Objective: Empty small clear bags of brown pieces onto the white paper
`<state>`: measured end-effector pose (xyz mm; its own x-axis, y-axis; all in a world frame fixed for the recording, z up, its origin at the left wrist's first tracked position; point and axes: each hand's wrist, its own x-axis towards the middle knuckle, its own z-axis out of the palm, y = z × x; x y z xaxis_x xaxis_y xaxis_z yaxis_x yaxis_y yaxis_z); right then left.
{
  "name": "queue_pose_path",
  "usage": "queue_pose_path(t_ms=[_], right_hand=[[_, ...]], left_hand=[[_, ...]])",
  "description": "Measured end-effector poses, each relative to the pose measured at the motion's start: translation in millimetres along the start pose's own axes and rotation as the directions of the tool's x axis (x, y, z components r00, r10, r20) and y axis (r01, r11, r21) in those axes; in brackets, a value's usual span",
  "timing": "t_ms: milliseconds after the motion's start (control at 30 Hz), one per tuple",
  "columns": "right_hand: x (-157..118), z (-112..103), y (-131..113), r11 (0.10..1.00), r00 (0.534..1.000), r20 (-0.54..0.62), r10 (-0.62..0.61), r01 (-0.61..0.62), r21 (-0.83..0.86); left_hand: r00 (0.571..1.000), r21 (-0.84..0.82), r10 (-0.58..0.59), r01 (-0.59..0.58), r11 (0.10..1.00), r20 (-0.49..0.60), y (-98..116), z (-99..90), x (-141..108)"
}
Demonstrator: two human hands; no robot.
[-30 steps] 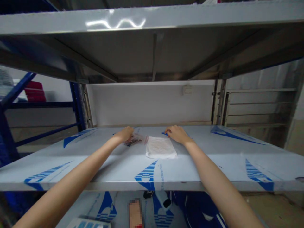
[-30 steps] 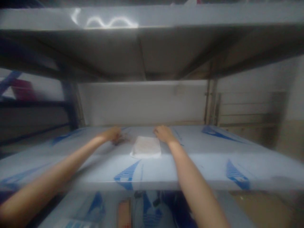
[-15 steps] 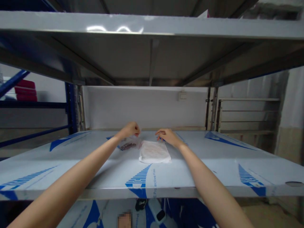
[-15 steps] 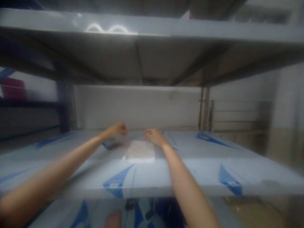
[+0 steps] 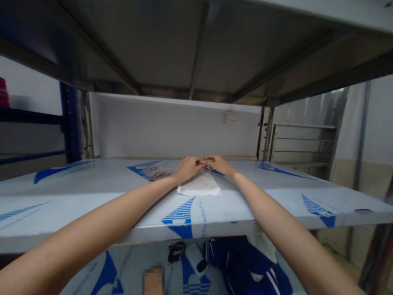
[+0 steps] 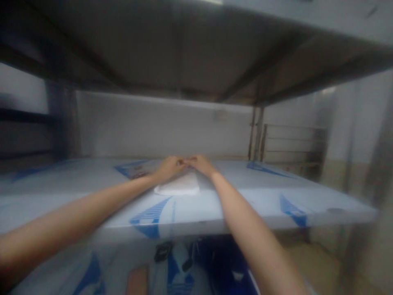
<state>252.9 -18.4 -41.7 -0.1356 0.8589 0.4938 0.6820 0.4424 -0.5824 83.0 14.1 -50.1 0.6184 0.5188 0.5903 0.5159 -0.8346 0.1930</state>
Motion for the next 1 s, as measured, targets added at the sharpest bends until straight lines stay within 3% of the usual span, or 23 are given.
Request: queue_pose_path(t_ms=[100, 233, 300, 400, 500, 633, 800, 1000], right_hand=[[1, 0, 0, 0.99, 0.997, 0.067, 0.027, -0.036, 0.134], [-1, -1, -6, 0.99, 0.994, 0.075, 0.081, -0.089, 0.108], [0, -1, -8, 0.993, 0.994, 0.037, 0.1, -0.102, 0.055], [1, -4, -7, 0.986, 0.989, -0.021, 0.144, -0.146, -0.078], [-1, -5, -5, 0.972, 0.987, -0.044, 0.153, -0.159, -0.176], [-4, -3, -10, 0.991, 0.997, 0.052, 0.06, -0.053, -0.121], [1, 4, -18, 0.998, 0.998, -0.004, 0.066, -0.066, 0.013], [4, 8, -18, 0.994, 0.994, -0.025, 0.11, -0.11, 0.026]], left_hand=[[1.0, -0.067, -0.017, 0.016, 0.998, -0.013, -4, 2.2, 2], [0.999, -0.119, -0.024, 0.027, 0.993, 0.029, -9, 6.6, 3], [0.998, -0.069, -0.061, 0.062, 0.996, 0.021, -7, 5.1, 4], [0.977, 0.076, -0.192, 0.199, 0.977, -0.093, -1, -2.0, 5], [0.961, 0.173, -0.237, 0.26, 0.95, -0.142, 4, -8.4, 4], [0.984, 0.237, -0.157, 0.174, 0.956, -0.086, 10, -7.7, 1], [0.998, 0.288, -0.035, 0.049, 0.956, -0.053, 16, -7.5, -1], [0.994, 0.334, -0.079, 0.098, 0.938, -0.071, 16, -19.1, -1]])
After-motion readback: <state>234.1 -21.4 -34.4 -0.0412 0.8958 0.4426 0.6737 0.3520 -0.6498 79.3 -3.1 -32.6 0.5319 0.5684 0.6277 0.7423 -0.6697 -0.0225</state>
